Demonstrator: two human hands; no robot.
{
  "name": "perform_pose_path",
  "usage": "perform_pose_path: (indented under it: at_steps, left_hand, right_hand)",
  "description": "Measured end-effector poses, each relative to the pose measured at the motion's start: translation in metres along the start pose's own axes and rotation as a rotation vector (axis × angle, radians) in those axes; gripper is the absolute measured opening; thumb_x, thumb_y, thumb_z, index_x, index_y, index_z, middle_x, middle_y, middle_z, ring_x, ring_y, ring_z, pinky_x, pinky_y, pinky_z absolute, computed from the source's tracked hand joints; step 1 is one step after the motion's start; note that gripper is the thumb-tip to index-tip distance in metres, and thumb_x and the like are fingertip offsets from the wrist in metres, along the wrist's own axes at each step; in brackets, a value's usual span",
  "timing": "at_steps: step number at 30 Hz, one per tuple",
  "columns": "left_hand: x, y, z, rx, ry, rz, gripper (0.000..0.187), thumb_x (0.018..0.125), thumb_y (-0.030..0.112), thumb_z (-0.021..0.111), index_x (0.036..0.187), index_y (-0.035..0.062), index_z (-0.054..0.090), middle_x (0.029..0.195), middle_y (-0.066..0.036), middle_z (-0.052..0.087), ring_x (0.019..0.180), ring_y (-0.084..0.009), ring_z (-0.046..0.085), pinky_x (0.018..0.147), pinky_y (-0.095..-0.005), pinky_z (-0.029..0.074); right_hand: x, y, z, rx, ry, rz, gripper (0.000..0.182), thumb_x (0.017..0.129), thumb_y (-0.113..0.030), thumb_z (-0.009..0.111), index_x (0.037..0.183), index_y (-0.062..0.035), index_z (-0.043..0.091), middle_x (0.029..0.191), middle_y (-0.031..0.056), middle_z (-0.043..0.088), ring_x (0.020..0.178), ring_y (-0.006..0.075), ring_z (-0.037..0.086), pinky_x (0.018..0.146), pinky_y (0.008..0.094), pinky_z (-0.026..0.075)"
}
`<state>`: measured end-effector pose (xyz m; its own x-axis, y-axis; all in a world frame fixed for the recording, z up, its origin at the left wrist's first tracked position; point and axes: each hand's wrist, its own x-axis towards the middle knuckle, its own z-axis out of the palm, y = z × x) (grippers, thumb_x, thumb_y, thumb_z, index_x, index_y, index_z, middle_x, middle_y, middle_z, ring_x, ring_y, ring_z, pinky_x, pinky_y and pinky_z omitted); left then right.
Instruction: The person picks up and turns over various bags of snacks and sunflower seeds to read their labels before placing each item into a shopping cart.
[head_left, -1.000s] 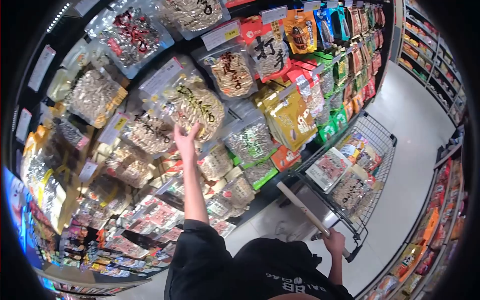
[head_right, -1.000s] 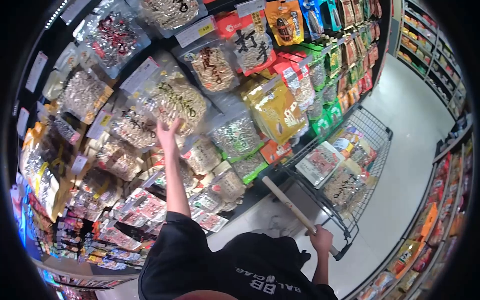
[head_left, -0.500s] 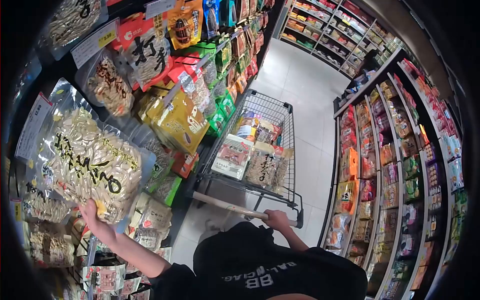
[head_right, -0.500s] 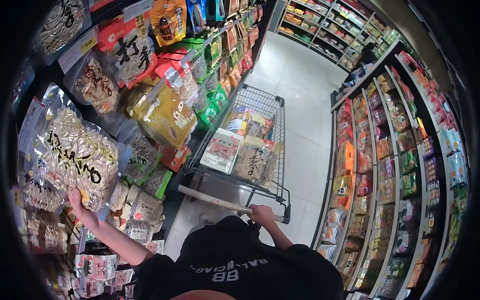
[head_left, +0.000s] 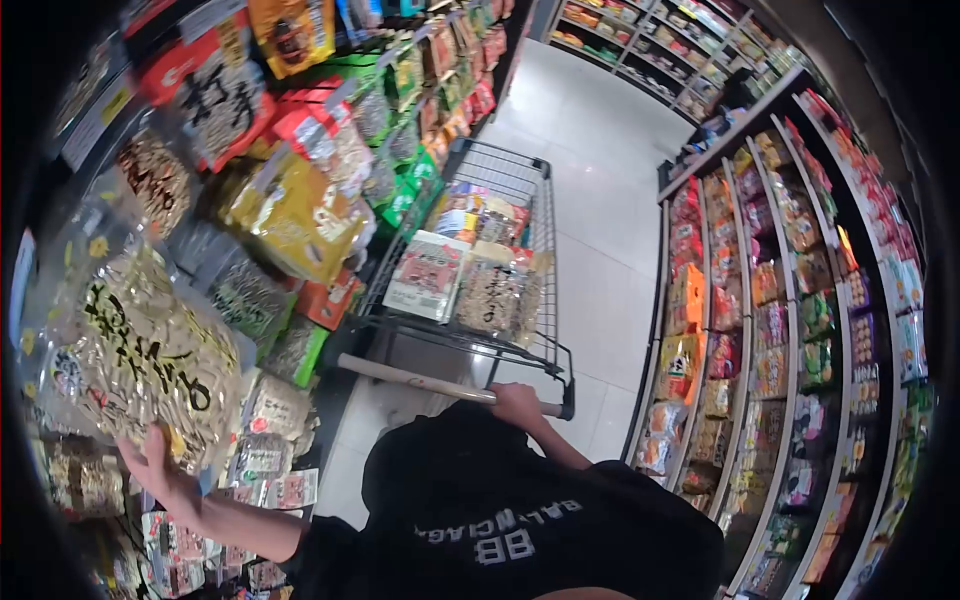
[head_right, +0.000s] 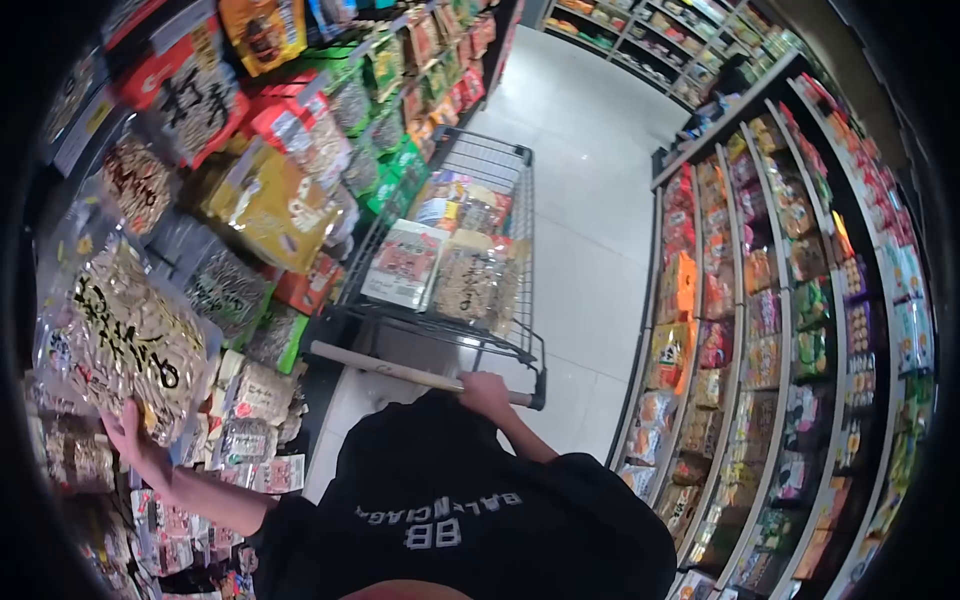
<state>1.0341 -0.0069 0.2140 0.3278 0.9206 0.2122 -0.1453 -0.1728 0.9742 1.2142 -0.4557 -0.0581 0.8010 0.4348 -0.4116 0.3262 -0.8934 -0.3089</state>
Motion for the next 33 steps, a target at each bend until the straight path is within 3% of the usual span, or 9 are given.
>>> perform_pose_path:
  at_steps: [1, 2, 4, 6, 8, 13, 28, 30, 33]
  left_hand:
    - [-0.009, -0.002, 0.011, 0.001, -0.131, -0.001, 0.093, 0.071, 0.016, 0.076, 0.141, -0.0107, 0.021, 0.119, -0.019, 0.052, 0.104, -0.0229, 0.055, 0.094, -0.0293, 0.042]
    - [-0.026, -0.017, 0.026, -0.009, -0.08, -0.03, 0.09, 0.071, 0.016, 0.076, 0.141, -0.0078, 0.026, 0.13, -0.02, 0.045, 0.113, -0.0266, 0.05, 0.099, -0.0331, 0.038]
    - [-0.062, -0.036, 0.054, 0.062, -0.184, -0.157, 0.089, 0.069, 0.015, 0.076, 0.142, -0.004, 0.029, 0.136, -0.02, 0.039, 0.12, -0.0277, 0.045, 0.103, -0.0346, 0.035]
    - [-0.104, -0.082, 0.076, 0.019, -0.166, -0.262, 0.085, 0.067, 0.011, 0.076, 0.14, -0.001, 0.034, 0.135, -0.019, 0.041, 0.123, -0.0258, 0.043, 0.103, -0.0345, 0.034]
    - [-0.143, -0.09, 0.105, -0.108, -0.424, -0.457, 0.083, 0.065, 0.006, 0.074, 0.139, -0.0007, 0.036, 0.131, -0.017, 0.046, 0.12, -0.0251, 0.047, 0.1, -0.0336, 0.038]
    - [-0.209, -0.092, 0.155, -0.259, -0.626, -0.639, 0.074, 0.064, 0.0, 0.066, 0.134, -0.0045, 0.039, 0.119, -0.015, 0.056, 0.107, -0.0236, 0.058, 0.092, -0.0323, 0.045]
    - [-0.176, -0.124, 0.176, -0.694, -0.75, -0.753, 0.068, 0.071, 0.002, 0.068, 0.131, -0.0039, 0.038, 0.119, -0.016, 0.055, 0.108, -0.0257, 0.057, 0.093, -0.0356, 0.046]
    - [-0.167, -0.13, 0.172, -0.641, -0.749, -0.765, 0.065, 0.073, 0.0, 0.067, 0.131, -0.0031, 0.038, 0.12, -0.014, 0.055, 0.108, -0.0243, 0.057, 0.093, -0.035, 0.045]
    - [-0.155, -0.144, 0.166, -0.583, -0.712, -0.807, 0.061, 0.076, -0.001, 0.065, 0.132, -0.001, 0.039, 0.122, -0.011, 0.054, 0.11, -0.0201, 0.054, 0.094, -0.0323, 0.043]
  right_hand:
    - [0.002, 0.001, -0.007, 0.015, -0.003, -0.001, 0.025, 0.075, -0.032, 0.061, 0.093, -0.0147, 0.065, 0.078, 0.0117, 0.066, 0.076, 0.0327, 0.065, 0.066, 0.0447, 0.05]
    - [0.003, 0.0, -0.015, 0.027, -0.007, -0.01, 0.025, 0.075, -0.033, 0.061, 0.093, -0.0143, 0.065, 0.078, 0.0118, 0.066, 0.075, 0.0326, 0.064, 0.066, 0.0447, 0.05]
    - [0.009, 0.006, -0.017, 0.035, -0.006, -0.035, 0.026, 0.075, -0.033, 0.062, 0.093, -0.0139, 0.064, 0.077, 0.0119, 0.066, 0.075, 0.0324, 0.064, 0.066, 0.0448, 0.05]
    - [0.017, 0.017, -0.013, 0.024, 0.01, -0.058, 0.027, 0.075, -0.034, 0.062, 0.092, -0.0137, 0.063, 0.076, 0.0119, 0.066, 0.075, 0.032, 0.065, 0.066, 0.0449, 0.05]
    - [0.017, 0.019, -0.026, 0.046, 0.011, -0.036, 0.028, 0.074, -0.036, 0.064, 0.092, -0.0142, 0.063, 0.075, 0.0115, 0.065, 0.075, 0.0312, 0.065, 0.066, 0.0448, 0.05]
    - [0.031, 0.031, -0.038, 0.019, -0.068, -0.005, 0.033, 0.073, -0.037, 0.064, 0.098, -0.0162, 0.065, 0.08, 0.0113, 0.067, 0.077, 0.0319, 0.065, 0.066, 0.0443, 0.05]
    - [0.043, 0.027, -0.064, -0.082, -0.133, 0.11, 0.037, 0.068, -0.037, 0.063, 0.099, -0.0176, 0.069, 0.092, 0.0112, 0.068, 0.091, 0.0304, 0.064, 0.076, 0.043, 0.052]
    - [0.055, 0.052, -0.035, -0.202, -0.033, 0.001, 0.03, 0.067, -0.031, 0.063, 0.09, -0.014, 0.072, 0.084, 0.0094, 0.07, 0.08, 0.0256, 0.068, 0.072, 0.039, 0.054]
    - [0.059, 0.043, -0.056, 0.079, -0.228, 0.004, 0.018, 0.066, -0.022, 0.064, 0.073, -0.0064, 0.072, 0.06, 0.004, 0.067, 0.052, 0.0135, 0.066, 0.056, 0.0286, 0.054]
